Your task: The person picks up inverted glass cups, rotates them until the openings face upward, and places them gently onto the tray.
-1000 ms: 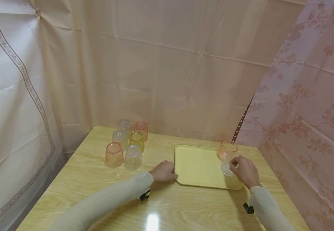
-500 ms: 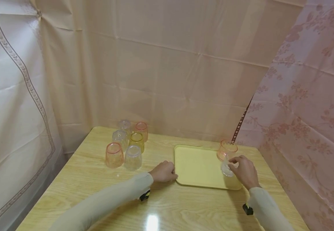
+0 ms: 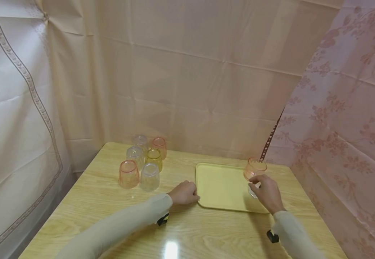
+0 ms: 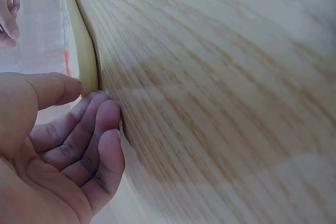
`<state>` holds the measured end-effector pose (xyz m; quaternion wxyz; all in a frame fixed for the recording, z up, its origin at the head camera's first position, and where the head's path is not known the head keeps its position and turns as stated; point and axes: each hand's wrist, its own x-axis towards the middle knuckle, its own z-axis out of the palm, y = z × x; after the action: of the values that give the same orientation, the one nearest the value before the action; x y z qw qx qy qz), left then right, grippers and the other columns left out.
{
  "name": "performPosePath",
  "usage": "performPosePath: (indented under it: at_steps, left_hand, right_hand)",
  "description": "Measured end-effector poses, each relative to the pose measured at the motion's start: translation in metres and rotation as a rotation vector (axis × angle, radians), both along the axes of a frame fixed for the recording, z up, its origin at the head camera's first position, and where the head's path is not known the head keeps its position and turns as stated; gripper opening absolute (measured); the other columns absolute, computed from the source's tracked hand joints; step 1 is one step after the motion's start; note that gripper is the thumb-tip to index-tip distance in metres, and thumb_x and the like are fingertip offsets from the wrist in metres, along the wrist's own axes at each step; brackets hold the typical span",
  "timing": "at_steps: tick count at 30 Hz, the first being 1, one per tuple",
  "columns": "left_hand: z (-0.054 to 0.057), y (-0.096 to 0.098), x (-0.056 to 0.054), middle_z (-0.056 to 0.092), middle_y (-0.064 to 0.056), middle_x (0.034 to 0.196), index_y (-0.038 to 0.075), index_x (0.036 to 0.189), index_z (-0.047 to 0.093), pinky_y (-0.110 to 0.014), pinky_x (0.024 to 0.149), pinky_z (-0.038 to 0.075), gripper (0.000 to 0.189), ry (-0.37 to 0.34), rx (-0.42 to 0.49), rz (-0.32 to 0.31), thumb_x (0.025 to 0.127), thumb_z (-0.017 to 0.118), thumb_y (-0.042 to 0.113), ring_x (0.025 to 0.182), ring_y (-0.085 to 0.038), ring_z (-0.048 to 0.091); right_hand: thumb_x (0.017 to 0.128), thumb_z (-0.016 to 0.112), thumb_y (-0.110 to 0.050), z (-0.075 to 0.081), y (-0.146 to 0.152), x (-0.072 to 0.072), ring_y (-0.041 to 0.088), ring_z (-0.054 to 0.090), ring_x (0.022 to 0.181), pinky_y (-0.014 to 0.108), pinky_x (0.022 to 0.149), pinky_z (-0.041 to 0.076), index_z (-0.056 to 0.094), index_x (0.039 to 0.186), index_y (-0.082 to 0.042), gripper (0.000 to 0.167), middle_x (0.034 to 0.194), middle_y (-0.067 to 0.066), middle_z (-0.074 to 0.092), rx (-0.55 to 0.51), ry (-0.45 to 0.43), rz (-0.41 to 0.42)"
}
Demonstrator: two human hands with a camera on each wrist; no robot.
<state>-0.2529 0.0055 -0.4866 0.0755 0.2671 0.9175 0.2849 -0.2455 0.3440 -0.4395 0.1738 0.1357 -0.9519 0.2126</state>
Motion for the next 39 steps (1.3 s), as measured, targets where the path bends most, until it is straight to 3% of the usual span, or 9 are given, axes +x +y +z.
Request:
performPosePath:
  at_steps: [7, 20, 34, 39]
  left_hand:
    - [0.002, 0.001, 0.0, 0.02, 0.011, 0.043, 0.017, 0.048, 0.033, -0.018, 0.039, 0.018, 0.059, -0.006, -0.006, 0.011, 0.096, 0.067, 0.014, 0.04, -0.003, 0.015]
    - [0.003, 0.003, 0.001, 0.02, 0.01, 0.044, 0.017, 0.05, 0.034, -0.018, 0.04, 0.021, 0.059, 0.023, -0.045, 0.023, 0.097, 0.069, 0.017, 0.041, -0.003, 0.016]
    - [0.002, 0.002, 0.003, 0.021, 0.01, 0.044, 0.017, 0.05, 0.034, -0.018, 0.04, 0.022, 0.059, 0.034, -0.049, 0.025, 0.097, 0.07, 0.018, 0.041, -0.003, 0.017]
    - [0.002, 0.002, 0.003, 0.022, 0.011, 0.044, 0.017, 0.05, 0.035, -0.018, 0.04, 0.021, 0.058, 0.04, -0.049, 0.02, 0.097, 0.07, 0.017, 0.041, -0.002, 0.017]
  right_hand:
    - [0.093, 0.076, -0.014, -0.008, -0.015, 0.0, 0.018, 0.063, 0.075, 0.038, 0.066, 0.052, 0.076, 0.104, -0.006, 0.014, 0.09, 0.002, 0.072, -0.023, -0.031, 0.03]
    - [0.09, 0.079, -0.012, -0.023, -0.045, 0.007, 0.009, 0.059, 0.069, 0.029, 0.063, 0.051, 0.077, 0.1, -0.007, 0.011, 0.089, -0.002, 0.073, -0.011, -0.058, 0.114]
    - [0.09, 0.079, -0.012, -0.04, -0.073, 0.013, 0.005, 0.054, 0.062, 0.024, 0.057, 0.048, 0.076, 0.101, -0.008, 0.012, 0.091, -0.002, 0.073, -0.073, -0.171, 0.17]
    - [0.091, 0.079, -0.014, -0.045, -0.079, 0.014, 0.006, 0.052, 0.059, 0.024, 0.053, 0.046, 0.076, 0.101, -0.008, 0.013, 0.091, -0.004, 0.072, -0.124, -0.249, 0.2]
